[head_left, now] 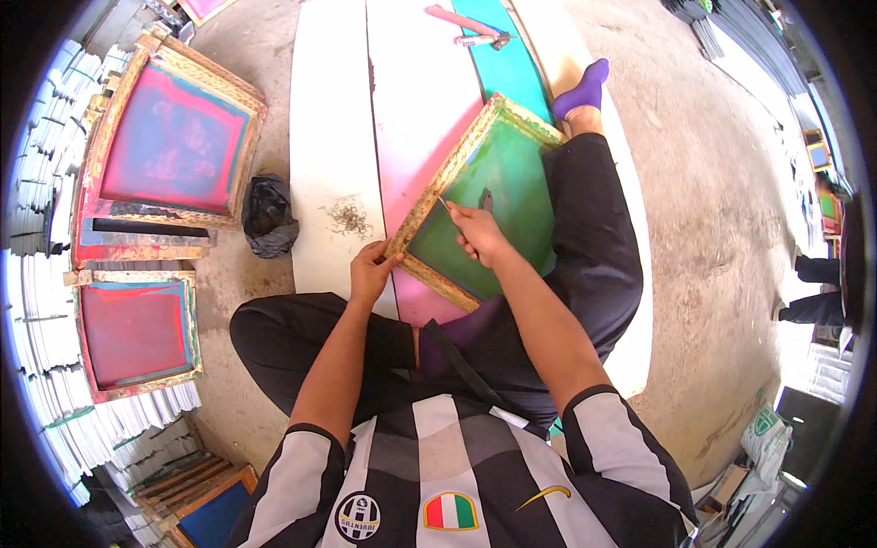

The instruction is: The person scrapes the edge of a screen printing frame with a small metal tool. They hold the frame steady with one hand and scrape along the border with the other, removing material from the frame's edge.

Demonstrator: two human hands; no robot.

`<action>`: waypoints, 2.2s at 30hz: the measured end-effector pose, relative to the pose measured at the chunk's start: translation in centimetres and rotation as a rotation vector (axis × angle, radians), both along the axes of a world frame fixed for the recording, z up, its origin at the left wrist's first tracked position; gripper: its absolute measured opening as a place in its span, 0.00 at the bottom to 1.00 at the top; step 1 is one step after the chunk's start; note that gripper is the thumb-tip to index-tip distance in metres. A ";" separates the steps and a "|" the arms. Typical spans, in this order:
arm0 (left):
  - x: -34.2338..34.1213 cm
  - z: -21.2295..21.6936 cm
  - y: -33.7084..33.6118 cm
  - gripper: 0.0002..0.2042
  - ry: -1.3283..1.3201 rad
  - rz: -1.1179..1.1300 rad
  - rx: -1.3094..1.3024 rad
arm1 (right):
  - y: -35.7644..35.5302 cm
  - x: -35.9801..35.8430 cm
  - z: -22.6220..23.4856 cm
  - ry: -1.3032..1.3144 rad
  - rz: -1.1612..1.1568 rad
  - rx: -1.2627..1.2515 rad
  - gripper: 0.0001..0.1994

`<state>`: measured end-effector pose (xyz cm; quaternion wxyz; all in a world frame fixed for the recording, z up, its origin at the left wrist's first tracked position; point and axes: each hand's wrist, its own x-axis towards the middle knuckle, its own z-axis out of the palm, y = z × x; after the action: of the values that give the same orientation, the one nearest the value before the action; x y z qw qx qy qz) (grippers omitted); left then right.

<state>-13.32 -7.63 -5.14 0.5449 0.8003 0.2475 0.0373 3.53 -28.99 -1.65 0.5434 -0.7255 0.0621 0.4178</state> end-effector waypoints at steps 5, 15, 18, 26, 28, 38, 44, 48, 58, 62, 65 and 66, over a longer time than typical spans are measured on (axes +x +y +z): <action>-0.1 0.7 -0.1 0.24 0.023 -0.001 0.032 | 0.3 -2.3 2.0 -0.643 0.277 -0.390 0.19; 0.0 0.6 -0.1 0.24 0.003 0.004 -0.028 | 0.5 -1.9 2.9 -0.644 0.377 -0.514 0.19; -0.3 0.1 0.1 0.24 -0.015 0.020 -0.046 | 1.1 -2.1 3.3 -0.632 0.394 -0.555 0.19; 0.0 0.8 -0.1 0.25 0.030 0.028 -0.068 | 1.6 -1.9 4.4 -0.618 0.443 -0.636 0.19; -0.1 0.5 0.0 0.26 0.022 0.028 -0.080 | 1.9 -1.9 5.3 -0.622 0.473 -0.667 0.19; -0.1 -0.8 0.2 0.26 -0.009 0.049 -0.143 | 5.0 -1.5 8.2 -0.533 0.647 -0.857 0.22; -0.5 -1.6 0.0 0.25 -0.053 0.050 -0.118 | 6.5 -1.6 9.0 -0.492 0.720 -0.952 0.24; -0.1 -0.6 -0.3 0.24 -0.045 0.052 -0.117 | 7.2 -1.8 7.8 -0.503 0.731 -0.978 0.25; 0.2 -0.1 -0.1 0.25 -0.025 0.046 -0.032 | 2.6 -1.9 4.9 -0.630 0.567 -0.754 0.21; 0.5 0.0 -0.2 0.26 -0.022 0.011 0.005 | -0.4 -1.4 -2.1 -0.840 0.236 -0.185 0.22; 0.2 0.0 0.2 0.26 0.032 0.003 -0.003 | 0.1 -1.1 -0.6 -0.449 0.214 -0.135 0.24; 0.1 0.1 0.1 0.26 0.032 0.012 -0.008 | 0.1 -1.1 -0.5 -0.363 0.202 -0.120 0.24</action>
<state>-13.20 -7.48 -5.04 0.5436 0.7973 0.2610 0.0265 2.40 -28.89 -2.15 0.4566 -0.8226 -0.0852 0.3281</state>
